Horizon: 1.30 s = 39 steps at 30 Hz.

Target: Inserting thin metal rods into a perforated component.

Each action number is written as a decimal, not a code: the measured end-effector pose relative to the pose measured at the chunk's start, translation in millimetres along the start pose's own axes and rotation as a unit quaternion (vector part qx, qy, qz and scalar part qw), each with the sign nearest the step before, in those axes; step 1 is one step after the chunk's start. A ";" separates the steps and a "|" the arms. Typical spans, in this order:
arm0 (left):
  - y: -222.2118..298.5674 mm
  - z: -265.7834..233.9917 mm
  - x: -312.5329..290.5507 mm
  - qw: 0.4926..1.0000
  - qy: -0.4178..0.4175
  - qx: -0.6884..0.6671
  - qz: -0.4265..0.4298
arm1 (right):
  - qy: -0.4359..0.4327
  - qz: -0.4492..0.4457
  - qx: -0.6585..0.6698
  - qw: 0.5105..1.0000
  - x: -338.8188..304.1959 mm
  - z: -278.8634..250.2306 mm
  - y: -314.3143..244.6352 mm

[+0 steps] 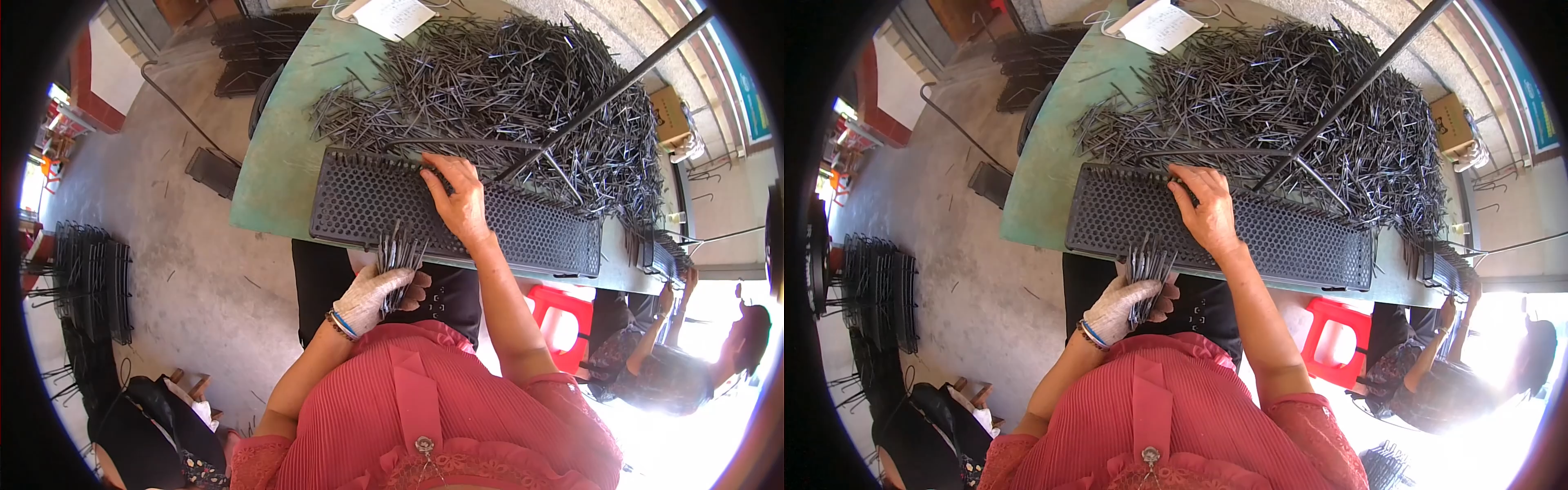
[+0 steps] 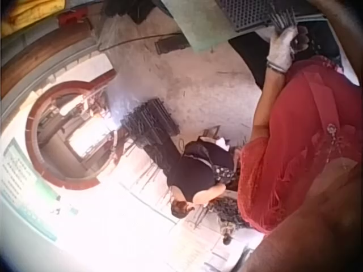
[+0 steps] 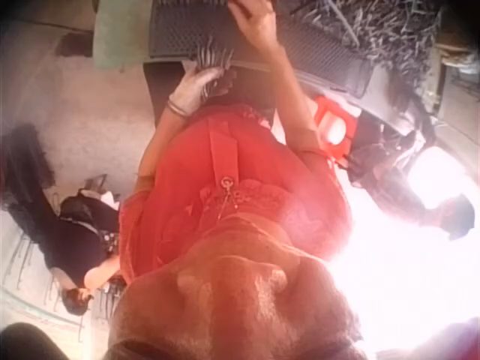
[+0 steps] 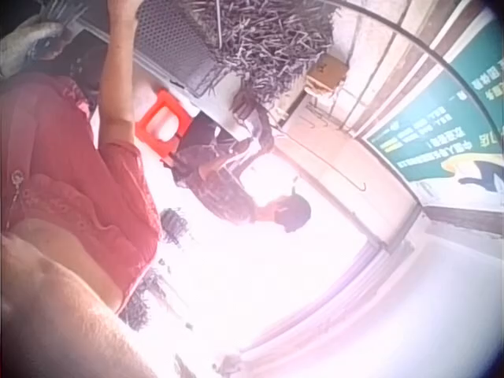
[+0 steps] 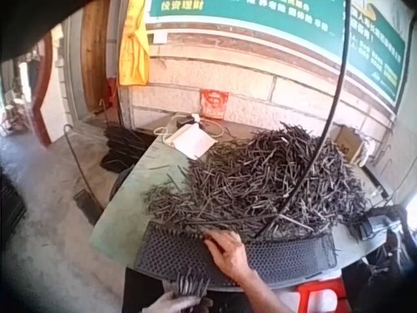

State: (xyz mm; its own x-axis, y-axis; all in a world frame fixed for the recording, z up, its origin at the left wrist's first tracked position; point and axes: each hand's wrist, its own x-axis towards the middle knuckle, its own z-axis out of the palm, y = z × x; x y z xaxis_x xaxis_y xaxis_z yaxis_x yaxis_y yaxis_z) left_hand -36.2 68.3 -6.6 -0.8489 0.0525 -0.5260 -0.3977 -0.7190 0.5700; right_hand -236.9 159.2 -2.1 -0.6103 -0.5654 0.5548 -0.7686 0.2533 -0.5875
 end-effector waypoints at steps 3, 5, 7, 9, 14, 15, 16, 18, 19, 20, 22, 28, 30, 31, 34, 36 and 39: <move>-2.0 1.2 0.1 1.000 -0.009 0.005 0.006 | 0.055 -0.043 -0.049 0.996 -2.6 -2.8 0.5; -1.3 3.3 -1.3 1.000 -0.006 0.004 0.012 | 0.077 -0.033 -0.052 0.995 -4.2 -8.5 -6.7; 3.1 8.9 -5.8 0.999 0.003 -0.003 0.047 | 0.022 0.060 0.034 0.997 -12.9 -18.0 -21.7; 4.8 10.5 -5.5 0.998 0.015 -0.013 0.064 | -0.096 0.197 0.144 0.965 -22.3 -28.3 -36.5; 7.2 15.2 -0.7 0.996 0.000 -0.025 0.085 | -0.229 0.302 0.257 0.889 -37.3 -33.2 -44.6; 7.2 18.0 0.0 0.996 0.005 -0.027 0.086 | -0.238 0.331 0.282 0.868 -41.1 -31.8 -40.3; 5.9 18.7 1.3 0.996 0.004 -0.026 0.086 | -0.236 0.332 0.283 0.869 -43.4 -30.8 -36.1; 2.4 18.4 3.8 0.998 0.018 -0.020 0.060 | -0.223 0.322 0.252 0.885 -45.0 -31.8 -27.8; 1.8 18.6 4.0 0.998 0.014 -0.014 0.056 | -0.230 0.356 0.229 0.877 -37.0 -40.0 -35.4; 1.9 19.1 4.0 0.998 0.014 -0.013 0.056 | -0.230 0.355 0.229 0.877 -34.8 -42.3 -34.9; 2.4 20.7 3.7 0.998 0.025 -0.021 0.046 | -0.207 0.369 0.285 0.860 -32.0 -46.2 -32.1; 0.0 25.3 6.9 0.996 0.025 -0.046 0.074 | -0.210 0.346 0.342 0.848 -35.1 -52.3 -28.2; -2.1 25.8 9.0 0.994 0.029 -0.057 0.084 | -0.213 0.328 0.360 0.847 -34.9 -54.0 -27.0; -3.4 25.5 9.3 0.992 0.033 -0.070 0.095 | -0.168 0.319 0.370 0.856 -32.1 -56.0 -27.4; -6.3 24.9 9.0 0.993 0.043 -0.058 0.097 | -0.037 0.305 0.360 0.881 -14.7 -66.6 -30.0; -6.0 31.0 5.7 0.996 0.053 -0.033 0.071 | 0.039 0.246 0.312 0.917 -6.8 -63.9 -20.4; -12.2 27.8 9.0 0.997 0.048 -0.039 0.039 | 0.078 0.221 0.254 0.938 2.3 -48.6 -6.6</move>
State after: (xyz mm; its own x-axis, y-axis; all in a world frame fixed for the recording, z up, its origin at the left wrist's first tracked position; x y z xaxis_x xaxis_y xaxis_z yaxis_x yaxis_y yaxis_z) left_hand -48.6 96.8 -0.7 -0.8371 -0.0692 -0.5427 -0.3005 -0.7708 0.5618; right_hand -242.6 194.4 31.7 -0.8989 -0.3622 0.2464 -0.2671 0.0071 -0.9637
